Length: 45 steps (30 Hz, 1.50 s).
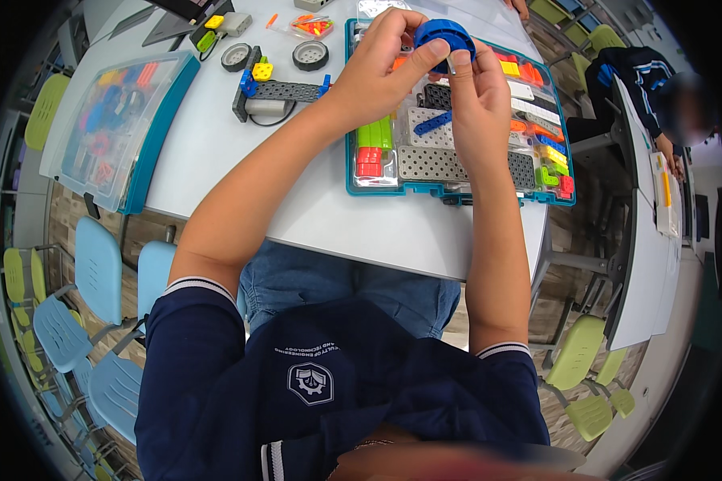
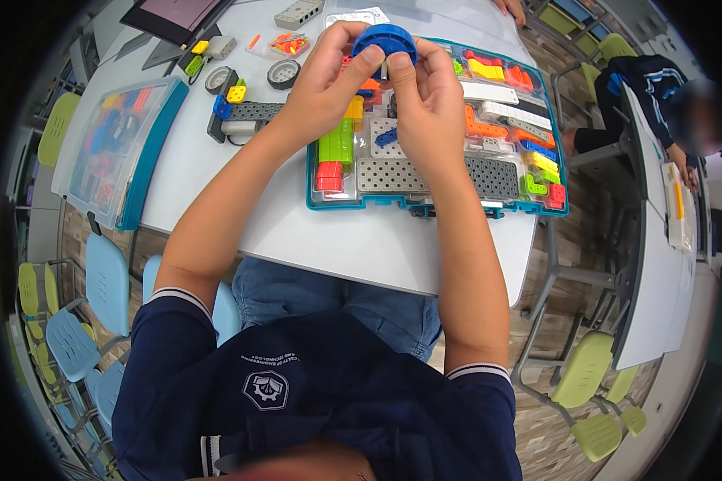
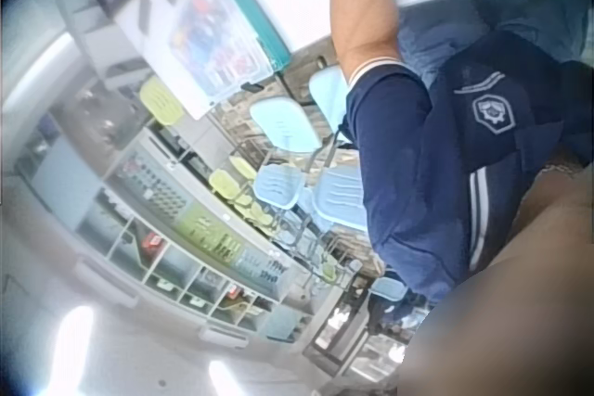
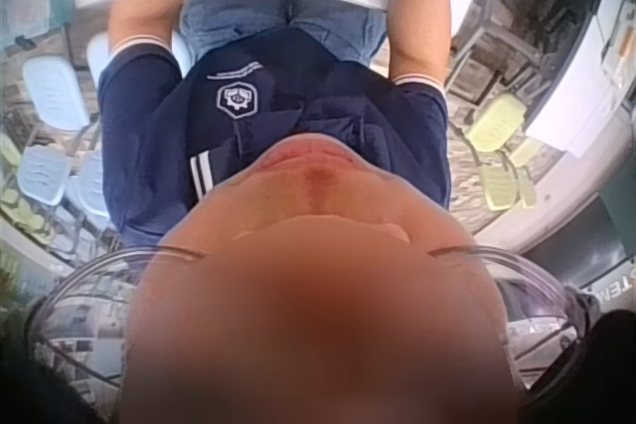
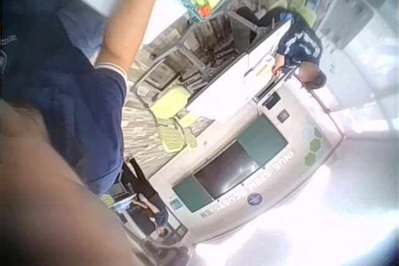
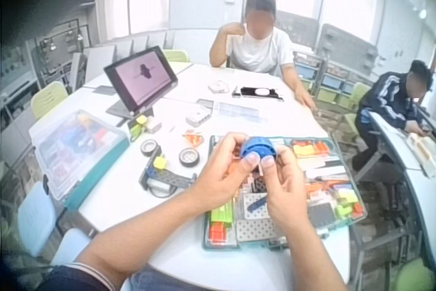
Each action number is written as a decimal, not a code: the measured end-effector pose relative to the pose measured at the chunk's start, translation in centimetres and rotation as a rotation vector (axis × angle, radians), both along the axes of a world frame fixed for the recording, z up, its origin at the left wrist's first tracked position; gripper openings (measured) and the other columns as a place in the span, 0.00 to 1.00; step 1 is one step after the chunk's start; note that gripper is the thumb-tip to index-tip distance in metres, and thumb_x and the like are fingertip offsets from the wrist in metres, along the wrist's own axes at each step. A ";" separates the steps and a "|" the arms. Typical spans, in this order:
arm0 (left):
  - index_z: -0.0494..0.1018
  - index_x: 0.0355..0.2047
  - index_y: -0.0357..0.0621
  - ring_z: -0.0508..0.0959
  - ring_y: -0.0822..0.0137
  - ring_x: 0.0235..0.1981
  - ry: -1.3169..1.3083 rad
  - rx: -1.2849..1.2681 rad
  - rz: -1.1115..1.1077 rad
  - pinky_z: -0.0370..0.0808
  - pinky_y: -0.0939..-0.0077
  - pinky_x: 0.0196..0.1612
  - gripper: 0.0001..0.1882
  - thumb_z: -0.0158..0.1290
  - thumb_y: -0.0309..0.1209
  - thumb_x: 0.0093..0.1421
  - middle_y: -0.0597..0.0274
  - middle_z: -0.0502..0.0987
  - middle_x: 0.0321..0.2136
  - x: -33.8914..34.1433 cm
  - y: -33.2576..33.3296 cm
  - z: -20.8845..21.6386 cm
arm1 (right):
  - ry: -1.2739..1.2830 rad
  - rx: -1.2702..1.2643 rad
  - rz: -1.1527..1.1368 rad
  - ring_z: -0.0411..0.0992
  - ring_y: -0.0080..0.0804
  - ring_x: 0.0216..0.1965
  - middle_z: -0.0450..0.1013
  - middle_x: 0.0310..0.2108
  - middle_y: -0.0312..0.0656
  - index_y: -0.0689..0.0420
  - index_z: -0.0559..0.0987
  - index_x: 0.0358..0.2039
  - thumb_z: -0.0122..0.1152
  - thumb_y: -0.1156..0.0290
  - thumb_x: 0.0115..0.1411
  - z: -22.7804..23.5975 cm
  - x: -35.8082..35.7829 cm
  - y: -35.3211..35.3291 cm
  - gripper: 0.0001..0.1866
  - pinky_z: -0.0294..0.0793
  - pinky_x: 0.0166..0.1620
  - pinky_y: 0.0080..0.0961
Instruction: The person assembles a small mechanical device using colorful plastic parts from a kit. They connect a blue cylindrical piece to an orange disc, insert a metal rod, and add small components while occasionally referencing a tablet on the table.
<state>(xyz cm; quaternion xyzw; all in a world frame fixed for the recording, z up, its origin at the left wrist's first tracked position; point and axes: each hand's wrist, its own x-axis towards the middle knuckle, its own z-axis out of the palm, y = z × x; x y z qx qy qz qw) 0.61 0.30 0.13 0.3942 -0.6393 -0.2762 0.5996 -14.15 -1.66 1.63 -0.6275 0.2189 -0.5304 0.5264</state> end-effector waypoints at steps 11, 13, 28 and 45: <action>0.64 0.57 0.39 0.72 0.63 0.47 -0.390 -0.366 0.191 0.72 0.69 0.52 0.35 0.67 0.35 0.51 0.55 0.70 0.47 1.3 -0.2 0.7 | -0.193 0.084 0.298 0.69 0.26 0.49 0.69 0.51 0.40 0.60 0.66 0.58 0.51 0.70 0.69 0.2 -1.7 -1.5 0.19 0.70 0.52 0.24; 0.62 0.60 0.38 0.72 0.60 0.48 -0.397 -0.361 0.180 0.72 0.68 0.52 0.41 0.69 0.32 0.48 0.53 0.69 0.48 1.3 -0.1 0.7 | -0.216 0.139 0.364 0.69 0.27 0.50 0.69 0.52 0.40 0.60 0.65 0.59 0.50 0.71 0.69 0.2 -2.1 -1.8 0.20 0.70 0.53 0.26; 0.59 0.62 0.37 0.70 0.56 0.52 -0.264 -0.301 0.257 0.70 0.65 0.54 0.47 0.71 0.38 0.46 0.50 0.66 0.53 0.4 1.5 2.0 | -0.139 0.216 0.381 0.67 0.27 0.55 0.68 0.54 0.40 0.60 0.65 0.59 0.51 0.68 0.69 0.3 -2.3 -1.5 0.20 0.68 0.58 0.28; 0.52 0.65 0.32 0.62 0.47 0.62 -0.408 -0.471 0.304 0.64 0.57 0.61 0.64 0.74 0.53 0.36 0.41 0.60 0.62 0.2 1.2 2.2 | -0.194 0.141 0.421 0.72 0.26 0.39 0.72 0.48 0.41 0.62 0.66 0.59 0.56 0.65 0.67 0.5 -1.0 -0.2 0.23 0.74 0.45 0.23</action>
